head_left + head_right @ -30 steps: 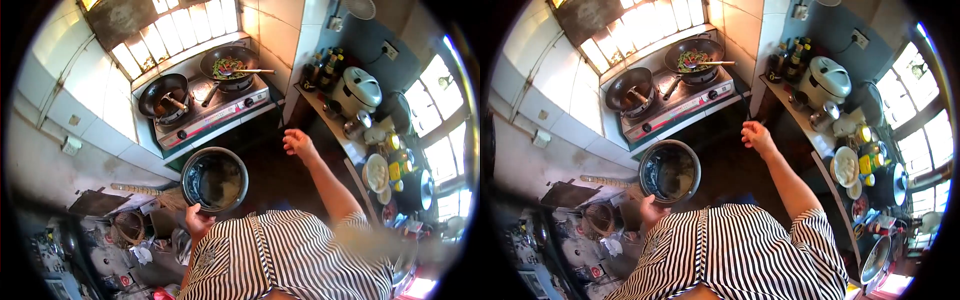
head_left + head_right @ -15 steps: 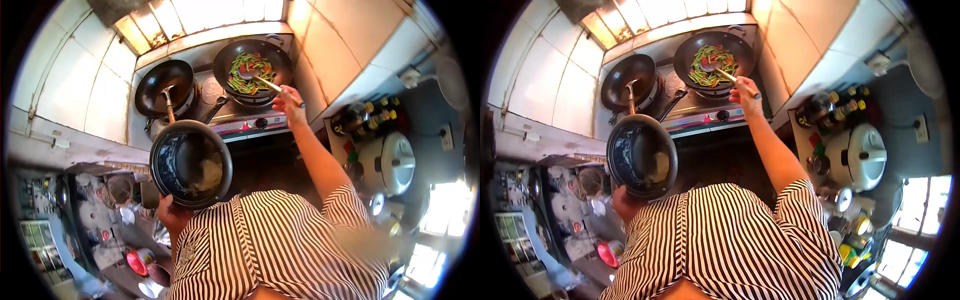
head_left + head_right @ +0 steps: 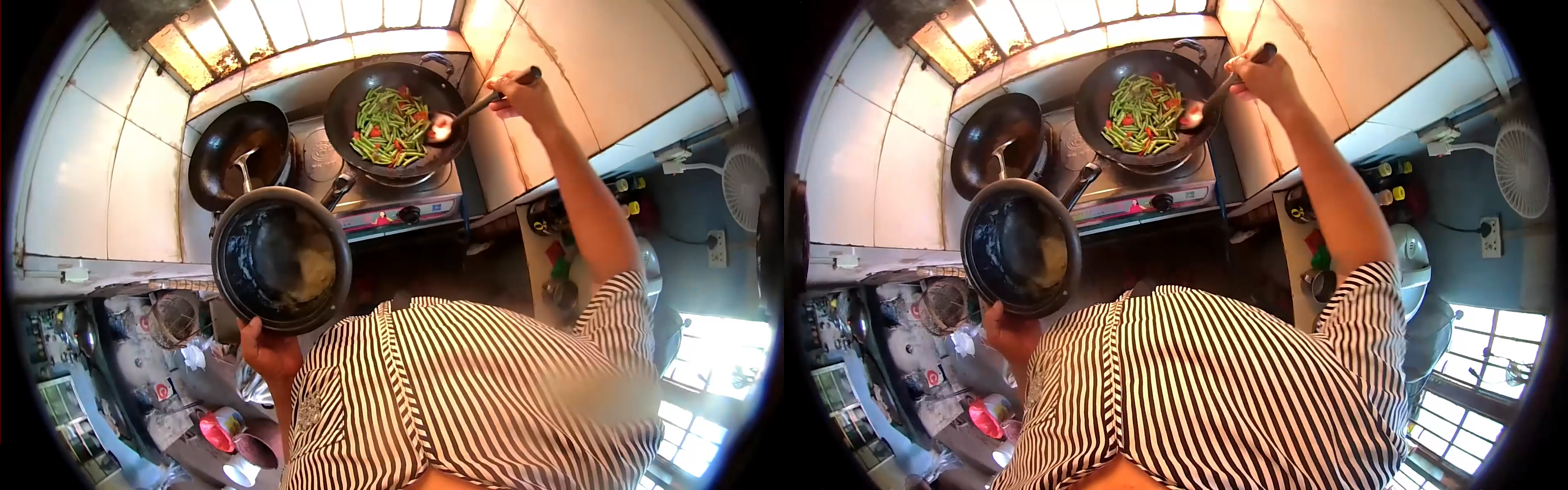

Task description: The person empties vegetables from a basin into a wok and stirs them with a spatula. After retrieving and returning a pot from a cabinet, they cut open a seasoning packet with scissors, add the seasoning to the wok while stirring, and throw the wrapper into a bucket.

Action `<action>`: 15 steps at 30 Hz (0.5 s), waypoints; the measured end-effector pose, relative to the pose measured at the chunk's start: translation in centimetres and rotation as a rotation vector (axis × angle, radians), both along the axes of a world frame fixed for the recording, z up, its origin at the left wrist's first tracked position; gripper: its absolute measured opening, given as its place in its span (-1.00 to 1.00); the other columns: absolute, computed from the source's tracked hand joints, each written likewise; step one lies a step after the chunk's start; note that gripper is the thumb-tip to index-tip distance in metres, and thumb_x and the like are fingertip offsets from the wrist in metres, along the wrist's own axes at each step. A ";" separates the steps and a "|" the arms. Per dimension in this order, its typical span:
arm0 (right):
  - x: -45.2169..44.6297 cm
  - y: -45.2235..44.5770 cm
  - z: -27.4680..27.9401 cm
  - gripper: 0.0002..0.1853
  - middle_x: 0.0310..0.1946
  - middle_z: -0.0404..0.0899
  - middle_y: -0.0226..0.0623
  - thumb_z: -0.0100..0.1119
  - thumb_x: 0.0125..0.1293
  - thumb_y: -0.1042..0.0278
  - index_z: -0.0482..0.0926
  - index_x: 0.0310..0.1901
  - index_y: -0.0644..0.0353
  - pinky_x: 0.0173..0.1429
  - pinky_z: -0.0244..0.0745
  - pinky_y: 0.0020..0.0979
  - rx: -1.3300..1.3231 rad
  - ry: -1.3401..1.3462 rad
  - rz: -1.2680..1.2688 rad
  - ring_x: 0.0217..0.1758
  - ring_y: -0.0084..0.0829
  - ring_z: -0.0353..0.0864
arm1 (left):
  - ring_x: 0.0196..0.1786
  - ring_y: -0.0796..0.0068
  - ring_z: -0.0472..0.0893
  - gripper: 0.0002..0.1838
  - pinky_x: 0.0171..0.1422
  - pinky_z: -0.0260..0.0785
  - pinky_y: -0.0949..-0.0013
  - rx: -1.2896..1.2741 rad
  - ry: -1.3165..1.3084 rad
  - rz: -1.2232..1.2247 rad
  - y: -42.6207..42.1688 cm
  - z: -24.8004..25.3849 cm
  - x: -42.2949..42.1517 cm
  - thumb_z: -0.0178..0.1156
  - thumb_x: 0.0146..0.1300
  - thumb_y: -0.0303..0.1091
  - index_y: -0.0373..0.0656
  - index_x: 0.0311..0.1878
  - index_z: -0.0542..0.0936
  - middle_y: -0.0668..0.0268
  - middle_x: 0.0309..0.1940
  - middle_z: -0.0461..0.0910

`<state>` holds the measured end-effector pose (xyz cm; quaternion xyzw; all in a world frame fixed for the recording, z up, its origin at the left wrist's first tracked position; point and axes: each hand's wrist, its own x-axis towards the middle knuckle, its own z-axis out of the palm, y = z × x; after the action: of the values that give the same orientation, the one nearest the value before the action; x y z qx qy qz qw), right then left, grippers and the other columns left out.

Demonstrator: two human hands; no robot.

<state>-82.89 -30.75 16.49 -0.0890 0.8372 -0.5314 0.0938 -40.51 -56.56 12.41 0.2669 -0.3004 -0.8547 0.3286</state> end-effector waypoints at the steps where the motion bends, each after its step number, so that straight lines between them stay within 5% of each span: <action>1: -0.2 -1.6 -3.1 -0.75 -0.44 0.63 -0.29 0.14 0.26 0.28 0.63 -0.21 0.31 -0.37 0.57 -0.57 -0.239 -0.102 -0.004 -0.51 -0.54 0.63 | 0.12 0.26 0.51 -0.48 0.20 0.40 0.14 0.008 -0.003 0.010 -0.4 -0.5 0.4 -0.02 0.12 -0.38 -0.11 0.22 0.36 0.22 0.08 0.51; 8: 3.2 -2.1 1.3 -0.75 -0.32 0.64 -0.31 0.11 0.31 0.32 0.61 -0.10 0.30 -0.19 0.57 -0.57 -0.112 0.159 0.518 -0.33 -0.55 0.64 | 0.15 0.26 0.49 -0.46 0.25 0.34 0.16 0.018 -0.019 -0.009 -1.5 -0.5 0.1 -0.02 0.13 -0.40 -0.12 0.25 0.35 0.20 0.14 0.47; 14: -2.5 -0.2 1.7 -0.75 -0.43 0.61 -0.34 0.13 0.24 0.29 0.64 -0.17 0.27 -0.30 0.54 -0.54 0.229 0.187 0.388 -0.43 -0.58 0.58 | 0.13 0.27 0.50 -0.48 0.24 0.35 0.16 0.023 -0.023 0.066 -2.1 -0.6 -0.1 0.00 0.10 -0.41 -0.15 0.22 0.38 0.20 0.11 0.49; 15: -2.4 -0.9 1.0 -0.78 -0.40 0.62 -0.36 0.10 0.30 0.34 0.62 -0.14 0.29 -0.26 0.50 -0.66 0.173 0.182 0.273 -0.41 -0.63 0.57 | 0.14 0.26 0.50 -0.47 0.25 0.34 0.17 0.031 -0.017 0.047 -2.1 -0.5 0.1 0.00 0.10 -0.41 -0.15 0.22 0.38 0.20 0.12 0.49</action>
<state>-85.30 -31.60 17.52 -0.2412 0.8649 -0.4296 0.0961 -40.43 -58.70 11.89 0.2861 -0.2836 -0.8490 0.3418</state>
